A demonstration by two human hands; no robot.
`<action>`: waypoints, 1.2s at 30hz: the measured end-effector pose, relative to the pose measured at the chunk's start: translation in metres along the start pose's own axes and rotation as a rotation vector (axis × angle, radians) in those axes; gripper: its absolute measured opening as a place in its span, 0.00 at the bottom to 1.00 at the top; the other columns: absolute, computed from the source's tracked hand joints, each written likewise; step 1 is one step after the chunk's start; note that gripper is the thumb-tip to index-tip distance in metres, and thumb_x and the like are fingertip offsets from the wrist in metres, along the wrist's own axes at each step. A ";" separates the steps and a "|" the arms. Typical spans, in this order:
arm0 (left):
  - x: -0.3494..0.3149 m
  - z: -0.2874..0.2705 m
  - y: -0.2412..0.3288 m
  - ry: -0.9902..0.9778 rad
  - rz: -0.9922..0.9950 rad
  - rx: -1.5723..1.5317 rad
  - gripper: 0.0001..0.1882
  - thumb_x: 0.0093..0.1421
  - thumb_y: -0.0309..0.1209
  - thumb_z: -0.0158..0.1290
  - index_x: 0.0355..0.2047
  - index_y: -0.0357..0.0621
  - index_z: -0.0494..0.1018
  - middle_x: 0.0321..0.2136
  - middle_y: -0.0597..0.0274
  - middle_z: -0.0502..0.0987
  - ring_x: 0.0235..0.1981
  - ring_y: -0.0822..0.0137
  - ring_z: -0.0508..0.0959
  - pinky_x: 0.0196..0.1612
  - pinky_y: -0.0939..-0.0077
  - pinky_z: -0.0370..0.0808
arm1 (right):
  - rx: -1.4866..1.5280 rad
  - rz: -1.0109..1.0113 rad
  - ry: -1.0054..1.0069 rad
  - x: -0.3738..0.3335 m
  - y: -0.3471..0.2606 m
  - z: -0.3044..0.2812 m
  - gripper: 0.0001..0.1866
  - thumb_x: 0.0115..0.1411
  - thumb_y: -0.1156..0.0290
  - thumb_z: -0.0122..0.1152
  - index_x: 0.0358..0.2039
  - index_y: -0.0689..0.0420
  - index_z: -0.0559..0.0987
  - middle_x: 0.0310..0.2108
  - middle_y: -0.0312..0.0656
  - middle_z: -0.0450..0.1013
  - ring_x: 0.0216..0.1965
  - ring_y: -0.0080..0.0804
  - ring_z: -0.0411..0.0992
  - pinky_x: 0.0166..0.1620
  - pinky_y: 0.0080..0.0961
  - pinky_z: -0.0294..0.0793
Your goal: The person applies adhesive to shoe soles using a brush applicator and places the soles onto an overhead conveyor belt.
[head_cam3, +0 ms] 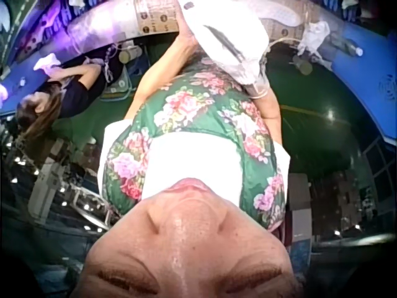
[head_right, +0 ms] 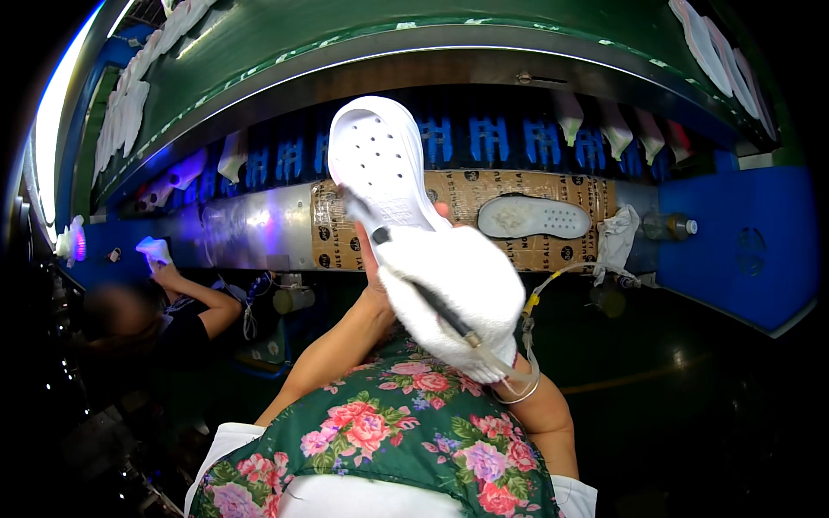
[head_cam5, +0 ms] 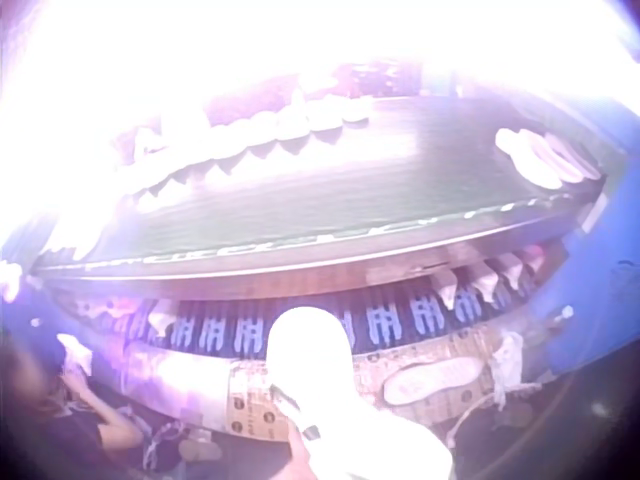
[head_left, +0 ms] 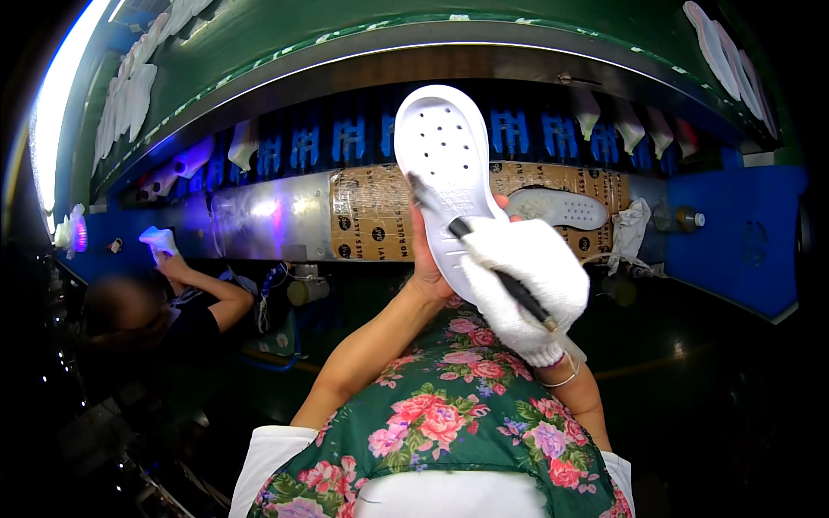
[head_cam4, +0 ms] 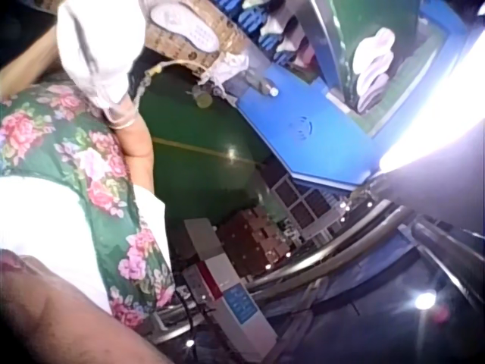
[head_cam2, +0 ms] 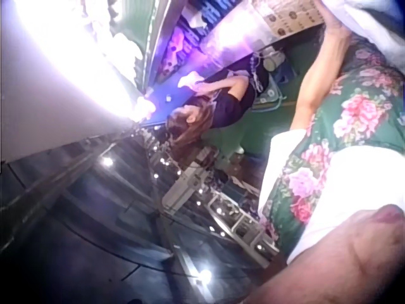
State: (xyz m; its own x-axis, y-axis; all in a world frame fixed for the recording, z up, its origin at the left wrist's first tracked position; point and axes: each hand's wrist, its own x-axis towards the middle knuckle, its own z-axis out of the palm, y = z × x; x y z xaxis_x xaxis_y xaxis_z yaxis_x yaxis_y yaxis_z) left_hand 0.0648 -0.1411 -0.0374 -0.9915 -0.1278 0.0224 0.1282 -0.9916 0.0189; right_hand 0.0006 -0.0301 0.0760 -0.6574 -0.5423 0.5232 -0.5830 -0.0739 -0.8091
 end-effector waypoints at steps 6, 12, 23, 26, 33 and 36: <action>0.003 -0.003 0.008 -0.096 -0.136 0.080 0.57 0.52 0.79 0.41 0.66 0.44 0.58 0.57 0.43 0.70 0.57 0.47 0.74 0.58 0.46 0.74 | -0.161 -0.098 -0.055 -0.013 0.004 0.011 0.16 0.47 0.81 0.70 0.39 0.57 0.85 0.35 0.47 0.81 0.37 0.43 0.80 0.43 0.34 0.78; 0.003 0.005 0.009 0.119 -0.043 0.008 0.56 0.52 0.79 0.41 0.65 0.44 0.58 0.56 0.51 0.70 0.57 0.46 0.71 0.57 0.41 0.74 | -0.019 0.090 0.004 -0.012 0.006 -0.003 0.12 0.48 0.81 0.70 0.35 0.59 0.85 0.35 0.46 0.81 0.35 0.42 0.80 0.41 0.34 0.78; 0.014 0.000 0.030 -0.014 -0.042 0.061 0.58 0.49 0.81 0.42 0.64 0.44 0.61 0.55 0.44 0.71 0.52 0.38 0.75 0.52 0.37 0.76 | -0.078 -0.131 -0.136 -0.011 0.014 0.000 0.16 0.49 0.80 0.70 0.41 0.57 0.85 0.38 0.46 0.81 0.37 0.40 0.80 0.42 0.34 0.77; 0.019 0.011 0.029 -0.095 -0.105 0.000 0.60 0.46 0.83 0.42 0.61 0.42 0.63 0.51 0.40 0.73 0.47 0.34 0.77 0.50 0.36 0.76 | -0.085 -0.176 -0.186 -0.014 0.013 0.005 0.14 0.48 0.80 0.71 0.38 0.58 0.85 0.36 0.45 0.81 0.33 0.38 0.79 0.39 0.32 0.77; 0.020 0.013 0.032 -0.070 -0.051 0.016 0.62 0.43 0.84 0.43 0.61 0.42 0.64 0.50 0.40 0.73 0.45 0.34 0.78 0.43 0.38 0.79 | -0.021 -0.159 -0.197 -0.021 0.022 -0.003 0.17 0.49 0.78 0.70 0.42 0.56 0.84 0.39 0.43 0.81 0.36 0.39 0.80 0.41 0.33 0.77; 0.021 0.020 0.037 -0.080 -0.045 -0.055 0.62 0.43 0.84 0.44 0.62 0.42 0.62 0.48 0.39 0.73 0.44 0.34 0.78 0.43 0.39 0.79 | -0.006 -0.191 -0.297 -0.021 0.018 -0.005 0.15 0.49 0.77 0.71 0.40 0.56 0.85 0.37 0.43 0.82 0.36 0.39 0.80 0.41 0.32 0.77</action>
State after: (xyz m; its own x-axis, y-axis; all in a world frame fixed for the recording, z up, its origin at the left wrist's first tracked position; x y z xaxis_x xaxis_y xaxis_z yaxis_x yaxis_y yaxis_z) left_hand 0.0490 -0.1800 -0.0160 -0.9912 -0.0834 0.1023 0.0805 -0.9962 -0.0328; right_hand 0.0010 -0.0155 0.0516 -0.3689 -0.7389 0.5638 -0.6854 -0.1934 -0.7020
